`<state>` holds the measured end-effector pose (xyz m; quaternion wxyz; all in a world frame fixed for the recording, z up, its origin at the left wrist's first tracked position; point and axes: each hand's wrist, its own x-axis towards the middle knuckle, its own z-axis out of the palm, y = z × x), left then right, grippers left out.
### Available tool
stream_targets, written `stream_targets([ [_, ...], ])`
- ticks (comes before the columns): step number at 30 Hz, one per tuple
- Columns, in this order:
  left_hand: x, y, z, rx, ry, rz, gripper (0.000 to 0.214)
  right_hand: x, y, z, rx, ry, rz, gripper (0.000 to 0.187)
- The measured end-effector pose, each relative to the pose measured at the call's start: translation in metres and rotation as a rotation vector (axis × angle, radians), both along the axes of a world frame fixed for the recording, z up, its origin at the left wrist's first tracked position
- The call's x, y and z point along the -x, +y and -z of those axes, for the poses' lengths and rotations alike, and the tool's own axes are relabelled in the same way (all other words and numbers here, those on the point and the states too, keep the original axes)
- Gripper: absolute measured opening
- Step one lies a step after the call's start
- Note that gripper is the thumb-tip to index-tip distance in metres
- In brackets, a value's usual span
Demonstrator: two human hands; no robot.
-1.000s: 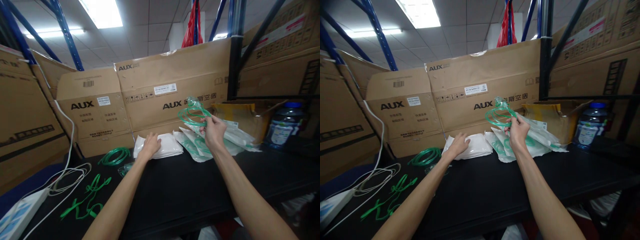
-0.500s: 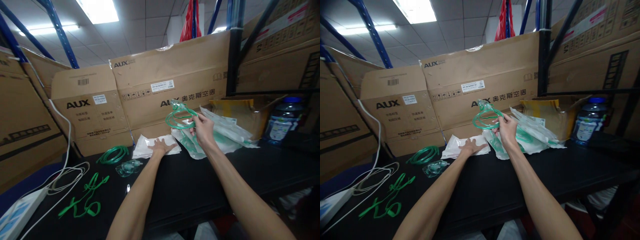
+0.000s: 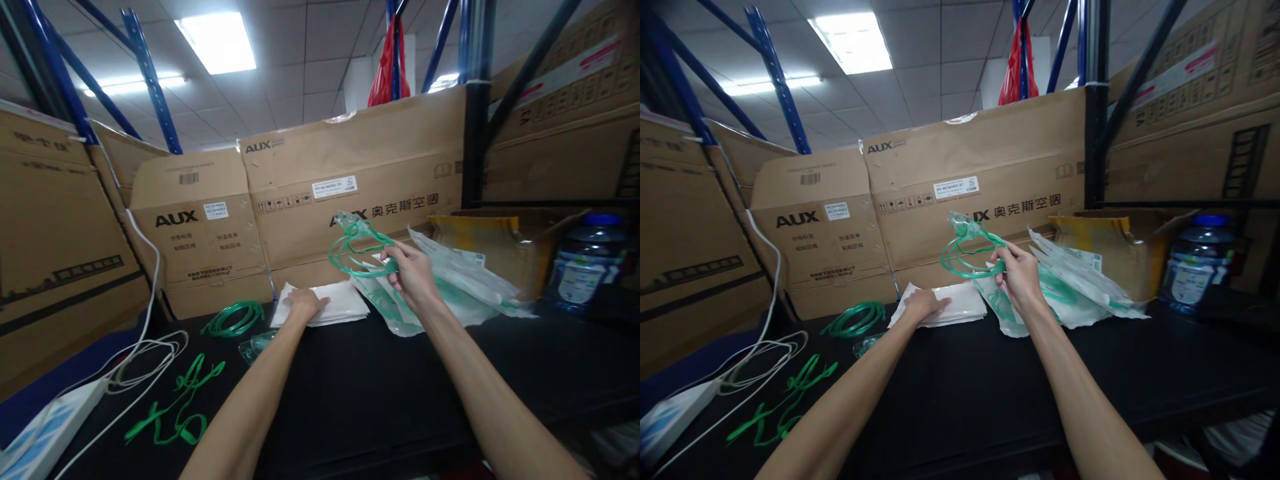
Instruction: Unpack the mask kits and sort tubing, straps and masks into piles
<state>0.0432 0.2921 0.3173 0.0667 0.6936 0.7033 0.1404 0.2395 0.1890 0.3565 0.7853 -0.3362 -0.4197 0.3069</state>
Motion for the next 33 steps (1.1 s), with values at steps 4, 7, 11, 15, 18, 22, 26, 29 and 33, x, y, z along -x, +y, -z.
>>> stream_targets([
  [4, 0.013, -0.022, -0.023, -0.177, -0.139, 0.172, 0.042, -0.002, -0.013, -0.005, 0.082, -0.063, -0.142, 0.019],
  [7, 0.041, -0.049, -0.040, -0.256, -0.289, 0.306, 0.036, 0.001, -0.034, 0.000, 0.150, -0.124, -0.241, 0.022],
  [11, 0.081, -0.097, -0.046, -0.214, -0.568, 0.422, 0.063, 0.012, -0.065, 0.027, 0.290, -0.255, -0.411, 0.025],
  [15, 0.097, -0.135, -0.031, -0.087, -0.774, 0.569, 0.053, 0.022, -0.084, 0.063, 0.453, -0.357, -0.583, 0.028],
  [18, 0.091, -0.148, -0.016, 0.040, -0.526, 0.684, 0.041, 0.026, -0.087, 0.083, 0.519, -0.392, -0.604, 0.032],
  [22, 0.080, -0.147, 0.003, 0.172, -0.373, 0.733, 0.050, 0.023, -0.090, 0.097, 0.578, -0.608, -0.564, 0.049],
  [26, 0.077, -0.142, 0.009, 0.165, -0.419, 0.718, 0.051, 0.015, -0.098, 0.087, 0.377, -1.042, -0.250, 0.055],
  [29, 0.079, -0.143, 0.004, 0.114, -0.401, 0.747, 0.038, 0.015, -0.102, 0.071, 0.166, -1.196, -0.163, 0.056],
  [33, 0.079, -0.146, 0.003, 0.016, -0.347, 0.794, 0.027, 0.029, -0.093, 0.066, 0.101, -1.252, -0.219, 0.022],
])
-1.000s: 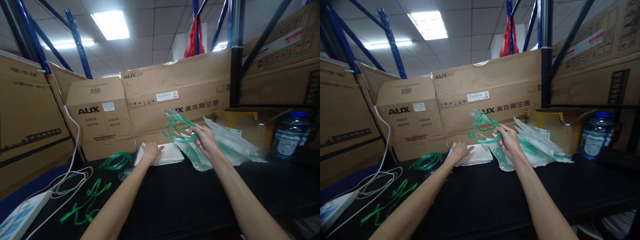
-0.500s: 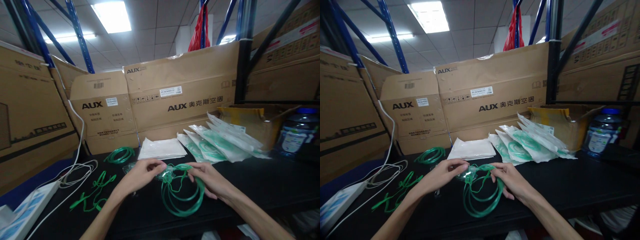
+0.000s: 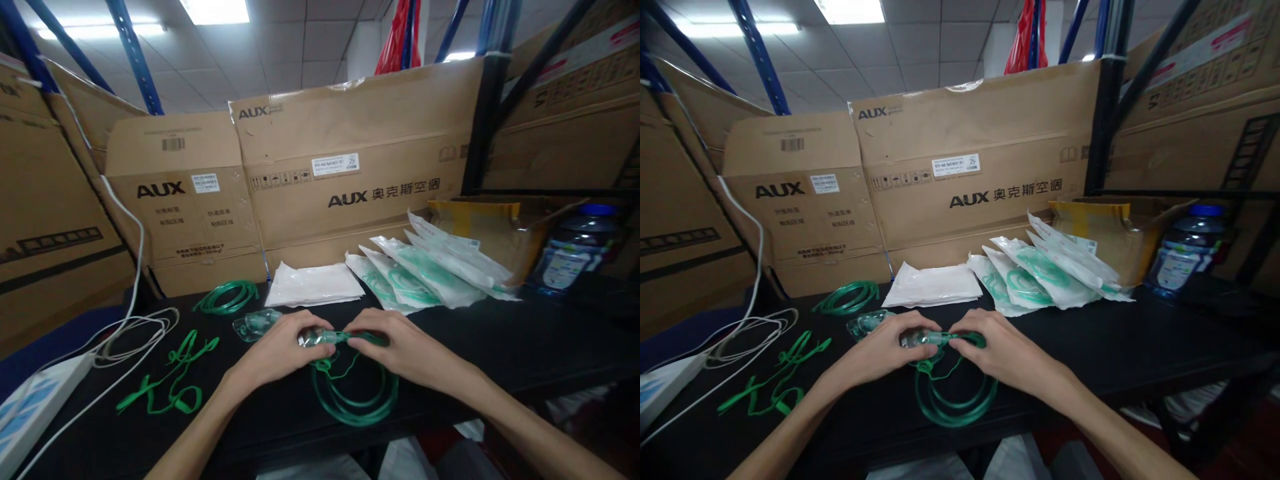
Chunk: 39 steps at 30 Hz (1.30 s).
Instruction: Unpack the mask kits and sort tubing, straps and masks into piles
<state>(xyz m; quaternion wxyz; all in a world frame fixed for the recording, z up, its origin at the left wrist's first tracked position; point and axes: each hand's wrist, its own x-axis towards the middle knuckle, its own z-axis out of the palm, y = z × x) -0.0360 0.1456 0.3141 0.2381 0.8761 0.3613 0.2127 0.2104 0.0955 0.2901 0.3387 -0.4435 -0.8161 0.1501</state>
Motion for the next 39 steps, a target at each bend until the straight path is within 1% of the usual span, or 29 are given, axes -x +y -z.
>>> stream_targets([
  [4, -0.001, 0.002, 0.010, -0.086, -0.035, 0.011, 0.015, 0.018, 0.015, 0.013, 0.029, -0.048, -0.011, 0.018],
  [7, -0.001, 0.006, 0.018, -0.114, -0.066, 0.027, 0.011, 0.024, 0.022, 0.018, 0.029, 0.020, -0.064, 0.013],
  [9, 0.001, 0.008, 0.020, -0.084, -0.065, 0.017, 0.009, 0.025, 0.025, 0.016, 0.056, 0.091, -0.131, 0.015],
  [12, 0.003, 0.008, 0.021, 0.031, -0.056, 0.020, 0.014, 0.021, 0.028, 0.009, 0.173, 0.220, -0.199, 0.027],
  [14, 0.003, 0.007, 0.022, 0.084, -0.068, 0.048, 0.019, 0.018, 0.029, 0.007, 0.251, 0.266, -0.203, 0.035],
  [15, 0.002, 0.007, 0.022, 0.090, -0.073, 0.057, 0.020, 0.017, 0.030, 0.007, 0.278, 0.271, -0.201, 0.034],
  [18, 0.002, 0.006, 0.025, 0.047, -0.045, 0.055, 0.021, 0.017, 0.031, 0.009, 0.337, 0.273, -0.208, 0.024],
  [20, 0.004, 0.005, 0.025, -0.001, -0.006, 0.057, 0.017, 0.018, 0.031, 0.011, 0.367, 0.274, -0.212, 0.025],
  [22, 0.006, 0.003, 0.023, -0.041, 0.017, 0.058, 0.007, 0.019, 0.031, 0.013, 0.391, 0.271, -0.218, 0.028],
  [23, 0.007, 0.001, 0.021, -0.047, 0.022, 0.059, 0.003, 0.020, 0.031, 0.013, 0.400, 0.268, -0.222, 0.029],
  [25, 0.008, -0.001, 0.018, -0.029, 0.014, 0.068, 0.003, 0.021, 0.030, 0.015, 0.411, 0.258, -0.223, 0.031],
  [28, 0.007, -0.002, 0.018, -0.010, 0.000, 0.029, 0.018, 0.022, 0.029, 0.017, 0.399, 0.243, -0.210, 0.033],
  [30, 0.005, -0.001, 0.020, -0.030, -0.022, -0.003, 0.020, 0.022, 0.028, 0.019, 0.342, 0.199, -0.193, 0.034],
  [31, 0.004, 0.000, 0.022, -0.029, -0.044, 0.001, 0.020, 0.023, 0.028, 0.020, 0.302, 0.169, -0.187, 0.034],
  [34, 0.004, 0.002, 0.025, -0.007, -0.099, 0.062, 0.027, 0.023, 0.028, 0.023, 0.211, 0.097, -0.197, 0.033],
  [39, 0.006, -0.001, 0.021, -0.090, -0.021, 0.117, 0.028, 0.024, 0.026, 0.024, 0.143, 0.070, -0.243, 0.034],
])
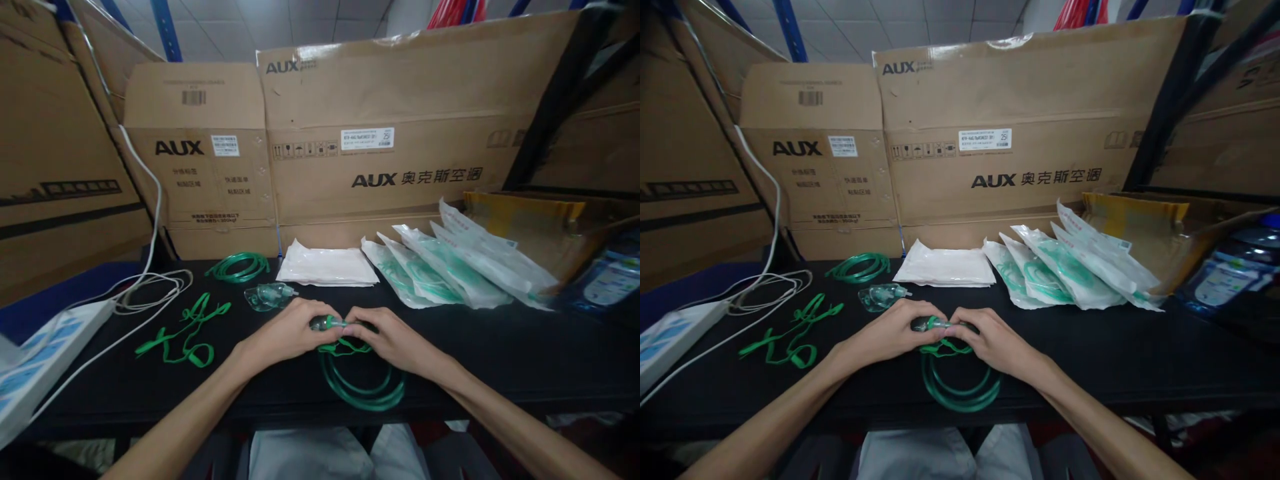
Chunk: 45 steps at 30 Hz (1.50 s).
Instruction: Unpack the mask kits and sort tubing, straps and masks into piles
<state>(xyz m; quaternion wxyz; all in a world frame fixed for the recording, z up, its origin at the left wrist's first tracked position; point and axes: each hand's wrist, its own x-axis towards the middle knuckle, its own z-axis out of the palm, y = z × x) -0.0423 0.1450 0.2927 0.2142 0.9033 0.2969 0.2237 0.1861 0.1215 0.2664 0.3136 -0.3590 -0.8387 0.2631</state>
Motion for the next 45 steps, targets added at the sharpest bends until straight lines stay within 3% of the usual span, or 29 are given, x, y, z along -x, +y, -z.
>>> stream_targets([
  [7, 0.008, -0.008, 0.003, -0.265, 0.085, 0.027, 0.019, 0.002, -0.002, 0.004, -0.092, -0.066, -0.001, 0.040],
  [12, 0.031, -0.011, 0.002, -0.430, -0.024, -0.064, 0.019, -0.008, -0.001, 0.005, -0.082, -0.074, 0.150, 0.050],
  [17, 0.028, -0.023, 0.001, -0.202, -0.162, -0.178, 0.019, -0.001, -0.004, 0.001, -0.172, -0.060, 0.099, 0.039],
  [22, 0.023, -0.032, 0.004, 0.006, -0.226, -0.341, 0.026, -0.017, -0.012, -0.011, -0.174, 0.053, 0.317, 0.035],
  [27, 0.031, -0.040, 0.014, 0.119, -0.543, -0.580, 0.040, -0.024, -0.045, -0.010, -0.103, -0.289, 0.561, 0.046],
  [30, 0.028, -0.042, 0.018, 0.193, -0.556, -0.567, 0.041, -0.006, -0.057, -0.002, -0.055, -0.490, 0.638, 0.064],
  [32, 0.025, -0.042, 0.017, 0.206, -0.524, -0.524, 0.041, 0.006, -0.055, 0.004, -0.074, -0.566, 0.635, 0.068],
  [34, 0.022, -0.040, 0.015, 0.122, -0.514, -0.539, 0.037, 0.009, -0.049, 0.012, -0.117, -0.609, 0.608, 0.055],
  [37, 0.022, -0.035, 0.009, -0.117, -0.553, -0.676, 0.034, -0.002, -0.039, 0.026, -0.182, -0.616, 0.545, 0.035],
  [40, 0.025, -0.033, 0.006, -0.253, -0.611, -0.794, 0.036, -0.023, -0.036, 0.034, -0.241, -0.539, 0.514, 0.037],
  [42, 0.027, -0.036, 0.008, -0.213, -0.601, -0.790, 0.036, -0.036, -0.033, 0.030, -0.230, -0.495, 0.468, 0.037],
  [45, 0.029, -0.042, 0.014, -0.063, -0.491, -0.678, 0.036, -0.050, -0.023, 0.013, -0.132, -0.495, 0.352, 0.025],
])
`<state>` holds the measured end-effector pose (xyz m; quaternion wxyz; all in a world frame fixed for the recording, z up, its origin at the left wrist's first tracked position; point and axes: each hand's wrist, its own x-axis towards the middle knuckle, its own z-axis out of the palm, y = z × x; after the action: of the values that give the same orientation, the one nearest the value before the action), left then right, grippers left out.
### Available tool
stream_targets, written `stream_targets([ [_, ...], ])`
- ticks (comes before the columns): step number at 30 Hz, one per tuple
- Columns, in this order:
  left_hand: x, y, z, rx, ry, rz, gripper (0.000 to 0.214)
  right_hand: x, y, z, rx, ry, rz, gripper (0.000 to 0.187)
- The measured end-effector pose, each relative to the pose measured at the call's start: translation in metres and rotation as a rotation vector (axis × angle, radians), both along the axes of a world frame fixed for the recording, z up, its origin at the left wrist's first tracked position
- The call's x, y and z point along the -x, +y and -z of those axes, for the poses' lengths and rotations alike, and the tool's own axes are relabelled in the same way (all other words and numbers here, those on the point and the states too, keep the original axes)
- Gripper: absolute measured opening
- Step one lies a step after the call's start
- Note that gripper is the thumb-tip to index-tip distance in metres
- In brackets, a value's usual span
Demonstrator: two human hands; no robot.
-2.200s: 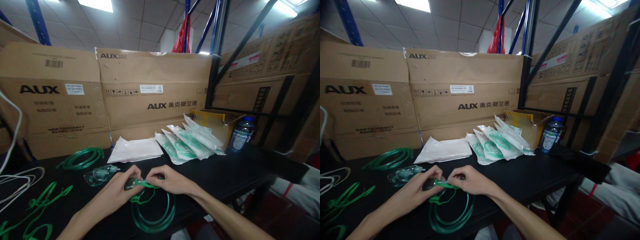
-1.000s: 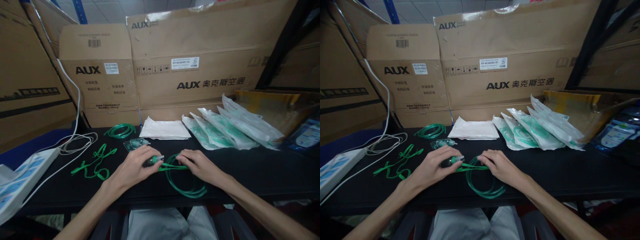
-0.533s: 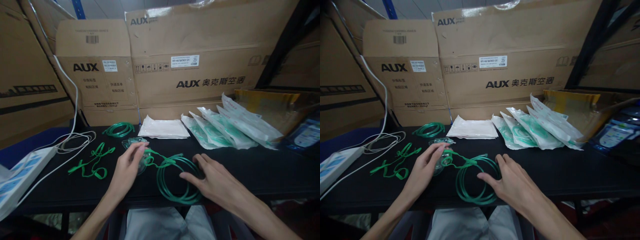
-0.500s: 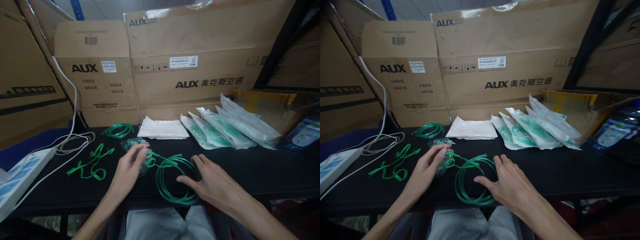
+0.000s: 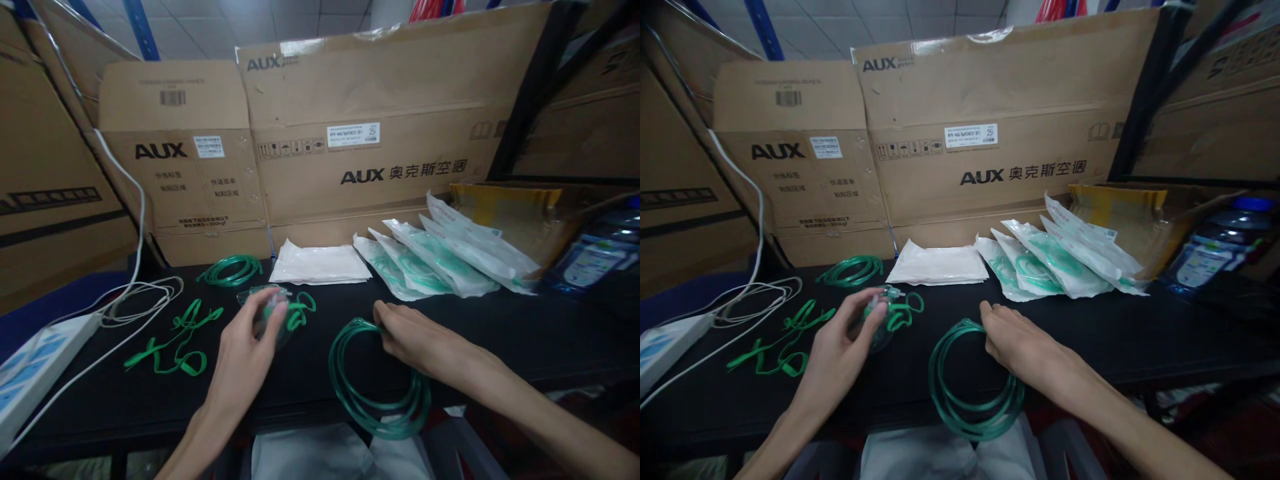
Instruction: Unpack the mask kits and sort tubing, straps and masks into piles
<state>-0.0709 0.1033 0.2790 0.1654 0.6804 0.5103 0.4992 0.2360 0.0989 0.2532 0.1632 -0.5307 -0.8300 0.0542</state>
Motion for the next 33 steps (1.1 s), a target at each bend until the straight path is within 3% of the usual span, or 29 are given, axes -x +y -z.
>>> stream_targets([
  [3, -0.002, -0.001, 0.005, 0.105, 0.129, 0.128, 0.035, -0.009, 0.018, -0.017, 0.069, -0.029, -0.008, 0.007],
  [6, -0.008, 0.005, 0.002, 0.055, 0.343, 0.145, 0.035, -0.016, 0.037, -0.029, 0.049, -0.044, 0.010, 0.010],
  [10, -0.030, 0.018, -0.014, -0.144, 0.552, 0.106, 0.038, -0.017, 0.049, -0.048, 0.030, -0.044, -0.024, 0.020],
  [14, -0.059, 0.042, -0.033, 0.001, 0.714, 0.324, 0.042, -0.014, 0.046, -0.061, 0.025, -0.017, -0.068, 0.023],
  [19, -0.081, 0.083, -0.042, 0.235, 0.820, 0.505, 0.014, -0.015, 0.045, -0.048, 0.110, 0.073, -0.076, 0.019],
  [22, -0.088, 0.095, -0.042, 0.333, 0.859, 0.550, 0.007, -0.016, 0.043, -0.040, 0.142, 0.064, -0.095, 0.018],
  [27, -0.094, 0.094, -0.039, 0.281, 0.712, 0.554, 0.023, -0.014, 0.035, -0.034, 0.091, 0.084, -0.174, 0.031],
  [33, -0.095, 0.081, -0.035, 0.218, 0.533, 0.646, 0.036, -0.014, 0.029, -0.019, -0.064, 0.139, -0.098, 0.023],
])
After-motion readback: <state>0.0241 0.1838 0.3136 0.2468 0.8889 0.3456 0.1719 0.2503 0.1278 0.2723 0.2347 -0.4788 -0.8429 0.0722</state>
